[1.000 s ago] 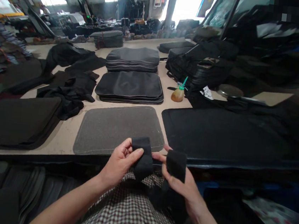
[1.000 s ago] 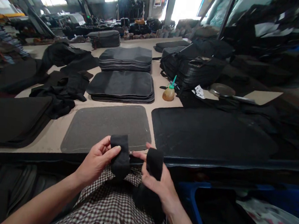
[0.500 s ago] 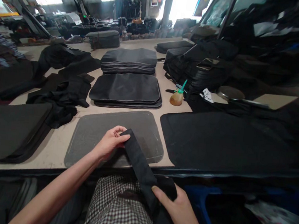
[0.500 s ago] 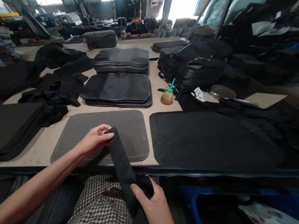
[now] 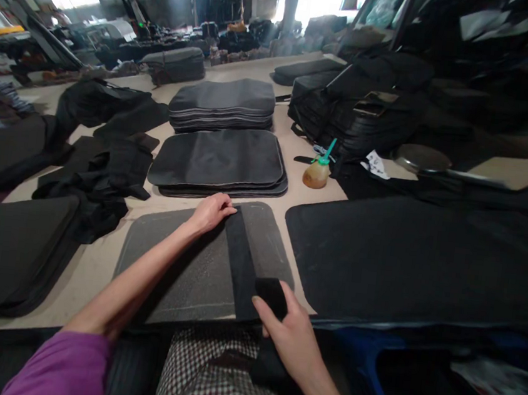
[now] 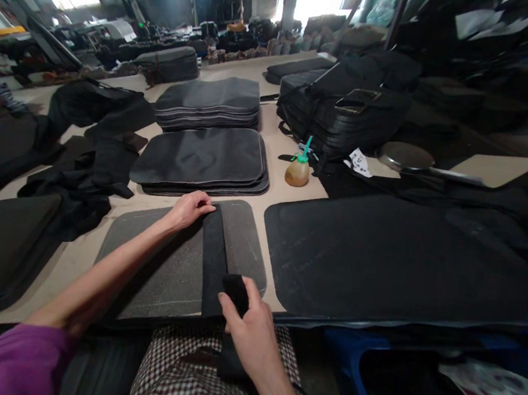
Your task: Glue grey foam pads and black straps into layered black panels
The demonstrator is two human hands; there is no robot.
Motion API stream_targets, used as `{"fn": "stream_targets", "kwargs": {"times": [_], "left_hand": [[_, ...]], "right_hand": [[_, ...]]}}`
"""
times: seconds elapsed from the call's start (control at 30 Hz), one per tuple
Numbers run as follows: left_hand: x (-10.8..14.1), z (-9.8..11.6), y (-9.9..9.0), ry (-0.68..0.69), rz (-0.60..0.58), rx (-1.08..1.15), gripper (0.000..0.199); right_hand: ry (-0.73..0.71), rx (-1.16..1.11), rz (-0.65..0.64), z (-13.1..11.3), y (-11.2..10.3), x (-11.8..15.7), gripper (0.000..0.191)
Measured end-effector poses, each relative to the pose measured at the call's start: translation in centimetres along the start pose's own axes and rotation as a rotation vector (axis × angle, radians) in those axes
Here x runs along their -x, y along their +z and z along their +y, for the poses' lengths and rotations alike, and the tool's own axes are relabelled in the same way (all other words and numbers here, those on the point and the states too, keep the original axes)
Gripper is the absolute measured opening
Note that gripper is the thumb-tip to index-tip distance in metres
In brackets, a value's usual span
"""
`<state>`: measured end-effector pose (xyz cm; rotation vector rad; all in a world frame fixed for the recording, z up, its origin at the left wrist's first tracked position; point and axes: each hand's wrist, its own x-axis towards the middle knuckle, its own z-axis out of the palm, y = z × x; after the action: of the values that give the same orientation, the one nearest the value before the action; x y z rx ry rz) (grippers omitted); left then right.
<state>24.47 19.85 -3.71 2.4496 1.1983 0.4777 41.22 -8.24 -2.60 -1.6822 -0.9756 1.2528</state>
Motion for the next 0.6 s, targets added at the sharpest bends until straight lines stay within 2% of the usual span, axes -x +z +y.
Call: {"fn": "stream_targets", "kwargs": {"times": [0.23, 0.6], "left_hand": [[-1.4, -1.3, 0.7, -0.011, 0.0, -0.035, 0.017], [-1.6, -1.1, 0.9, -0.018, -0.026, -0.086, 0.016]], "right_hand": [[-0.033, 0.01, -0.005, -1.0, 0.1, -1.5, 0.036], [-0.011, 0.013, -0.022, -0.9, 0.6, -1.5, 0.033]]}}
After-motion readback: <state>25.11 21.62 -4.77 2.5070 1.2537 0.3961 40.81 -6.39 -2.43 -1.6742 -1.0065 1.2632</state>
